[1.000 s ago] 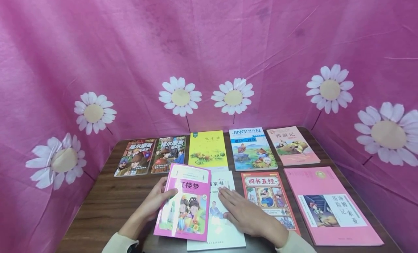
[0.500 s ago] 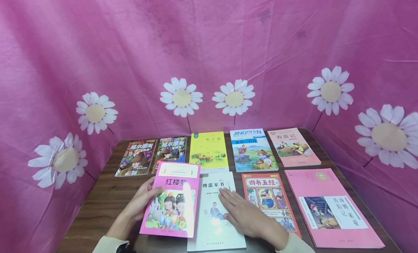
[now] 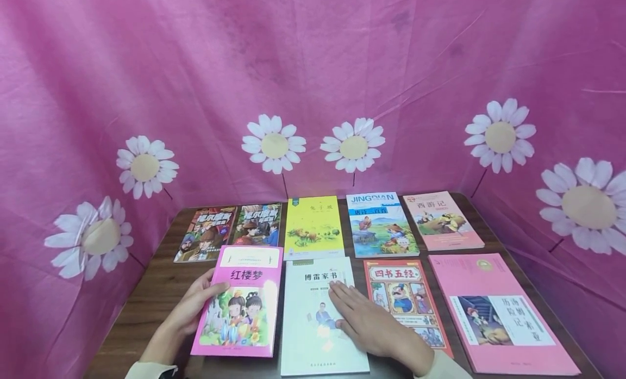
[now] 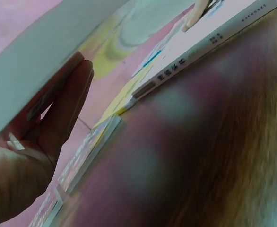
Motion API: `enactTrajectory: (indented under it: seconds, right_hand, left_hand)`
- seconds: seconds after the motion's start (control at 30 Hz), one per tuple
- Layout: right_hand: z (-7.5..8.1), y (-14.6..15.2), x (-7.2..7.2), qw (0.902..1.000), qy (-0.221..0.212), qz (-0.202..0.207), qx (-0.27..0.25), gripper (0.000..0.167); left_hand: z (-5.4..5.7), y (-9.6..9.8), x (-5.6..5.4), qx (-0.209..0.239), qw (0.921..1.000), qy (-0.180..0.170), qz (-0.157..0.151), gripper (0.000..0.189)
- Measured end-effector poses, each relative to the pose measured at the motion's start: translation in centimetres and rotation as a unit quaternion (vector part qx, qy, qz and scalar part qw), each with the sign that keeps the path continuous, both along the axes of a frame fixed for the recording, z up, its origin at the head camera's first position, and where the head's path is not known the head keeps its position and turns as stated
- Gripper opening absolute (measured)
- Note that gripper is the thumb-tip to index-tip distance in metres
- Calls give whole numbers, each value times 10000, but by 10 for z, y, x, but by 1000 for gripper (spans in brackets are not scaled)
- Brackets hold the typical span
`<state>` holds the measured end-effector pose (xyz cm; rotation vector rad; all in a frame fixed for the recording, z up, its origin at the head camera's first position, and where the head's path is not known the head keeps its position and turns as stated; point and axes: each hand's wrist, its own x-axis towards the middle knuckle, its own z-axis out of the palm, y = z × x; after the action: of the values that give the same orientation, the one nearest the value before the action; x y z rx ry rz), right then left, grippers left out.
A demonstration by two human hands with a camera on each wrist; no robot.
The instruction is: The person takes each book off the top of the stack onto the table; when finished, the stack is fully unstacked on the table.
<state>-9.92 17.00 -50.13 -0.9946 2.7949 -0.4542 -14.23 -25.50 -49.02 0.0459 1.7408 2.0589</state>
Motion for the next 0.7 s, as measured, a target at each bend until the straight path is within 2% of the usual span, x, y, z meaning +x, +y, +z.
enactTrajectory:
  seconds: [0.17,0.4,0.7]
  right_hand:
    - [-1,0,0,10000,48,22,36,61]
    - [1,-1,-1,10000,4,-15,30,61]
    - [0,-1,0,9999,-121,-68,-26,61]
  left_hand:
    - [-1,-11,5,-69,9998,-158,62,69]
    - [-8,-23,10,-88,9997,-189,108,62]
    - [-21,-23,9,-587,9973,-386,195,66]
